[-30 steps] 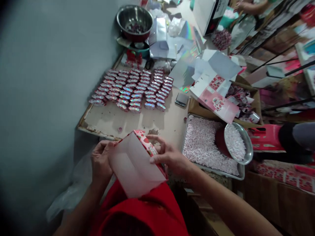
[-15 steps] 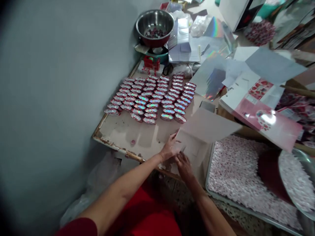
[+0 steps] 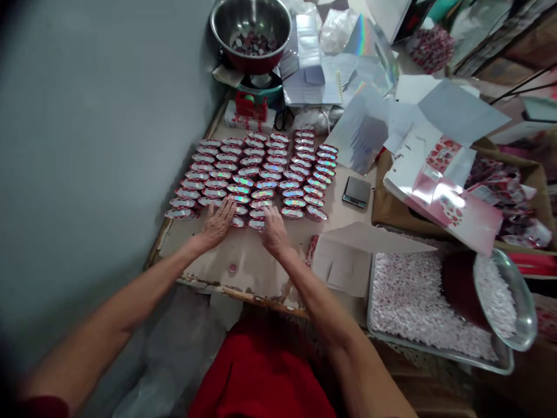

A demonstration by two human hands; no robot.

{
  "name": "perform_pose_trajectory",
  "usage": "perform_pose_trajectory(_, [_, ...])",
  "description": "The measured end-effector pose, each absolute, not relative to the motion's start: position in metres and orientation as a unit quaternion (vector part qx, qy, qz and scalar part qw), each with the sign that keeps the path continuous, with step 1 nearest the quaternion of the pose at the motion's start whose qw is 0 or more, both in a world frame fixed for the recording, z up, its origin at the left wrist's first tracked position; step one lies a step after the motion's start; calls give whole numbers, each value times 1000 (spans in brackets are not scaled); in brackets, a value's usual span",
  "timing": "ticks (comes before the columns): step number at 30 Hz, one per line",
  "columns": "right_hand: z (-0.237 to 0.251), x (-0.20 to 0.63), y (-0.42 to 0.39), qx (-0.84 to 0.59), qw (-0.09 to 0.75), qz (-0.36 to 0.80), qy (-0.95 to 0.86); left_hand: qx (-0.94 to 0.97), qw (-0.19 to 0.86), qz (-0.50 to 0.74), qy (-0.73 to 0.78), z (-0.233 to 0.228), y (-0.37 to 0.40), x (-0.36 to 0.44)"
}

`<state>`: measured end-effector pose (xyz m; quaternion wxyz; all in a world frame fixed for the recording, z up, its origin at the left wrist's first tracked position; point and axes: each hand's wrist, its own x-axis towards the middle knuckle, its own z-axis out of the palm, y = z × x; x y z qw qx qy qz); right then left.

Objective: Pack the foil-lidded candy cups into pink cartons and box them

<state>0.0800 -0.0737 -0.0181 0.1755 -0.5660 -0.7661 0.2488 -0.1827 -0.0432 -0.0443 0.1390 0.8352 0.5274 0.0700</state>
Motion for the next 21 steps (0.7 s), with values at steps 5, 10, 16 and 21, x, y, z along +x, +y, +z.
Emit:
perform_pose_trajectory(5, [-48, 51, -66, -627, 127, 206, -741, 822, 127, 140, 537, -63, -70, -176])
perform_pose_trajectory(10, [-52, 31, -66, -685, 51, 206, -697, 824, 120, 115, 542, -57, -58, -172])
perform_pose_trajectory(16, [-51, 25, -44, -664, 34, 200, -719, 854, 71, 34, 515, -66, -18, -165])
perform_pose_trajectory(21, [-8, 85, -87, -607, 69, 235, -756, 834, 44, 48, 548, -45, -33, -155])
